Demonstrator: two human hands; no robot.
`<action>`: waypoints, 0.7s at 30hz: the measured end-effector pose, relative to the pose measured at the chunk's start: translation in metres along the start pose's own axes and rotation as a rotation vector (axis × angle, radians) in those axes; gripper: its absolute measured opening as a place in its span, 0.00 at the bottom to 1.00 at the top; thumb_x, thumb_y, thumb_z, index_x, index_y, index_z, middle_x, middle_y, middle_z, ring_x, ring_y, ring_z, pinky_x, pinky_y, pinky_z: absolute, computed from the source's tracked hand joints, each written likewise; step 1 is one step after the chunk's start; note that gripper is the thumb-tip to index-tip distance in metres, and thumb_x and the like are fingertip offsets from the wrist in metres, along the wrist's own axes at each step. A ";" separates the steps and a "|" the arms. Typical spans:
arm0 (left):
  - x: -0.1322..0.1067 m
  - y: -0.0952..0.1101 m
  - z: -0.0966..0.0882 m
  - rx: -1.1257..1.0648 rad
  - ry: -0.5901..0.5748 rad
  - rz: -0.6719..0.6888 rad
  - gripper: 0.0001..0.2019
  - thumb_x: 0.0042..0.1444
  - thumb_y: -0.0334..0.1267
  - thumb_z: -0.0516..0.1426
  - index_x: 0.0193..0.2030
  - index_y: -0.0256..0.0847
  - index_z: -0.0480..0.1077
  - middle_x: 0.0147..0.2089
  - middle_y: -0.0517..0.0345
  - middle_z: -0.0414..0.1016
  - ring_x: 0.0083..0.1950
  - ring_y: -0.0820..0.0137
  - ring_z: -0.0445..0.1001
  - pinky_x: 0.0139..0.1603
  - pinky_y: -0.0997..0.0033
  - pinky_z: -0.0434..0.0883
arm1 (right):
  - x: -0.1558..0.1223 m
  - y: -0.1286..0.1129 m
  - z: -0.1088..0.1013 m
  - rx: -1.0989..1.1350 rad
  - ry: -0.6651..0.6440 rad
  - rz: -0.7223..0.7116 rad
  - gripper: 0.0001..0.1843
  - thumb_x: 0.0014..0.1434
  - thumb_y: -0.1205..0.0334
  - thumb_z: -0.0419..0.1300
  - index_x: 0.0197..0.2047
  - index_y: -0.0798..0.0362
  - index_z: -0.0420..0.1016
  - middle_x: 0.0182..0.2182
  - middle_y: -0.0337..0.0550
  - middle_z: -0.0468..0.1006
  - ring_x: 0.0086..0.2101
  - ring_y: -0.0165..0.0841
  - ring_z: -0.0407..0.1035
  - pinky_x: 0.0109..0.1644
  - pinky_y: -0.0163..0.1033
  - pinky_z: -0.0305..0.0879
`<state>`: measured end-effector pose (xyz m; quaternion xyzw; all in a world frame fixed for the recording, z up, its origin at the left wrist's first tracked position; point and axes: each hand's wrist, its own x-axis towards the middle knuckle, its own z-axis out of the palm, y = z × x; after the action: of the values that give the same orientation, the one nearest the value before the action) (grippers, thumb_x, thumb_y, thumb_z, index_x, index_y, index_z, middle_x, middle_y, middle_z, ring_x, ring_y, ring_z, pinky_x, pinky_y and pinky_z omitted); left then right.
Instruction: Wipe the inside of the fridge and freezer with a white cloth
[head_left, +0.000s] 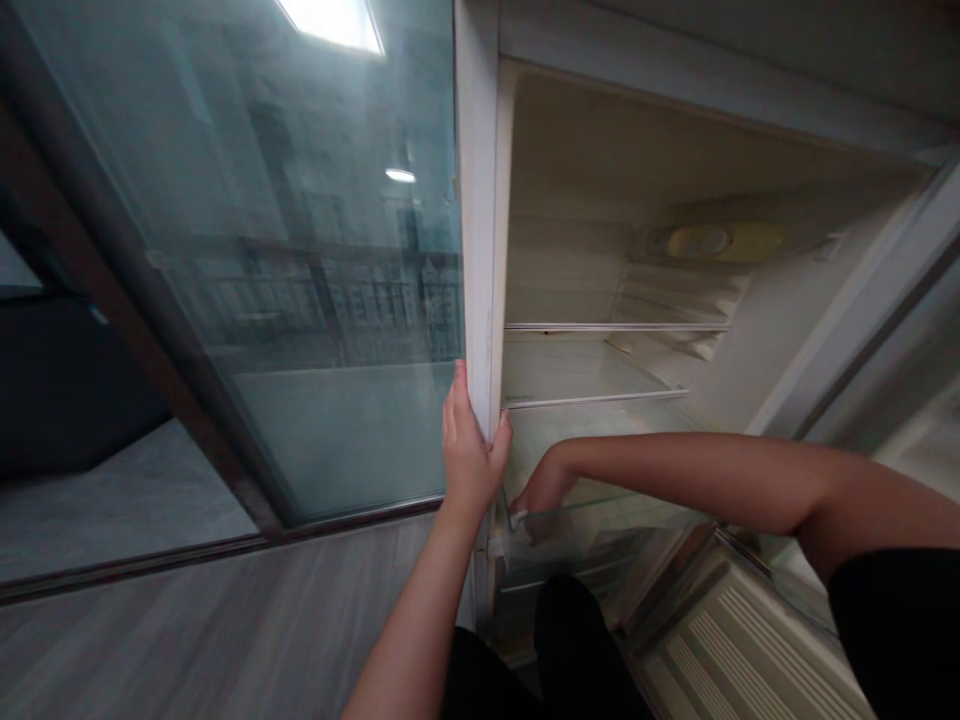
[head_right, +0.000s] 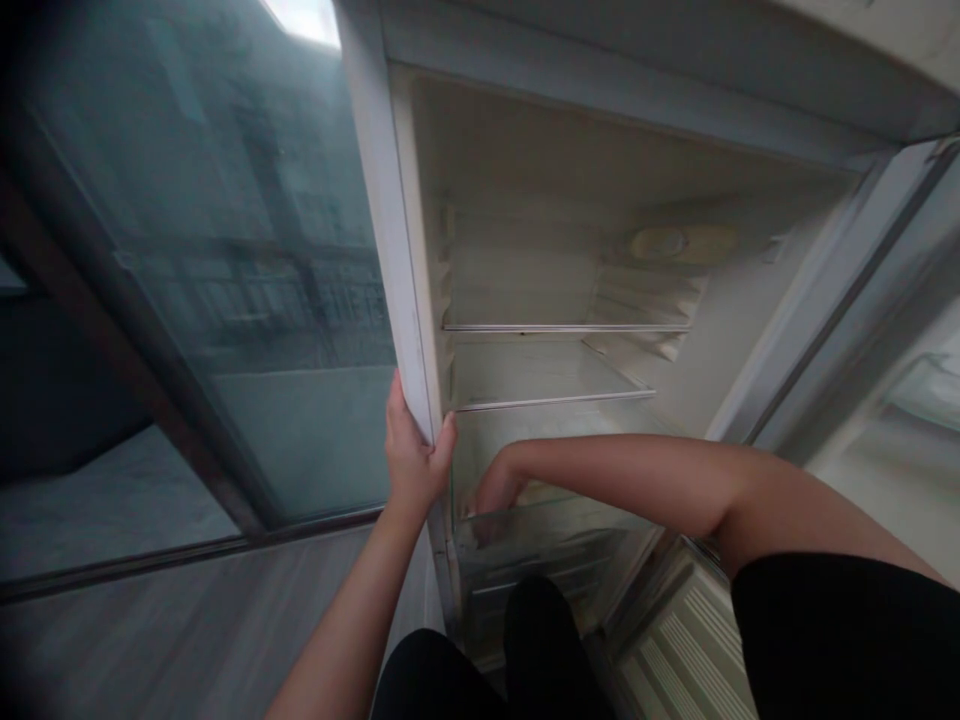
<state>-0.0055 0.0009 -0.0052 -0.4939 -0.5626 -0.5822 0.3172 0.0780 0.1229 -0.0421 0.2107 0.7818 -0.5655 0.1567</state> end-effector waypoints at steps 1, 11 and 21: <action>0.000 0.000 0.000 -0.001 -0.002 0.003 0.41 0.63 0.38 0.57 0.77 0.39 0.39 0.76 0.40 0.51 0.75 0.57 0.54 0.73 0.56 0.56 | -0.008 -0.003 -0.004 -0.062 -0.248 0.173 0.15 0.40 0.61 0.73 0.32 0.55 0.77 0.29 0.34 0.79 0.29 0.31 0.75 0.35 0.36 0.72; 0.002 0.000 0.000 -0.010 0.009 0.025 0.41 0.63 0.37 0.58 0.77 0.40 0.39 0.75 0.39 0.52 0.75 0.57 0.54 0.73 0.55 0.56 | -0.089 0.044 -0.082 -0.119 -0.331 0.702 0.11 0.51 0.60 0.64 0.38 0.57 0.79 0.31 0.41 0.81 0.31 0.35 0.77 0.37 0.39 0.75; 0.001 0.001 0.000 -0.020 0.013 0.010 0.41 0.62 0.37 0.58 0.77 0.40 0.39 0.75 0.39 0.51 0.75 0.57 0.54 0.74 0.55 0.56 | -0.161 0.093 -0.133 -0.178 0.071 0.911 0.07 0.58 0.66 0.62 0.37 0.62 0.78 0.28 0.45 0.79 0.26 0.33 0.74 0.34 0.39 0.70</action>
<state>-0.0053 0.0010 -0.0040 -0.4960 -0.5524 -0.5893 0.3187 0.2627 0.2501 0.0010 0.5377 0.6599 -0.3622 0.3799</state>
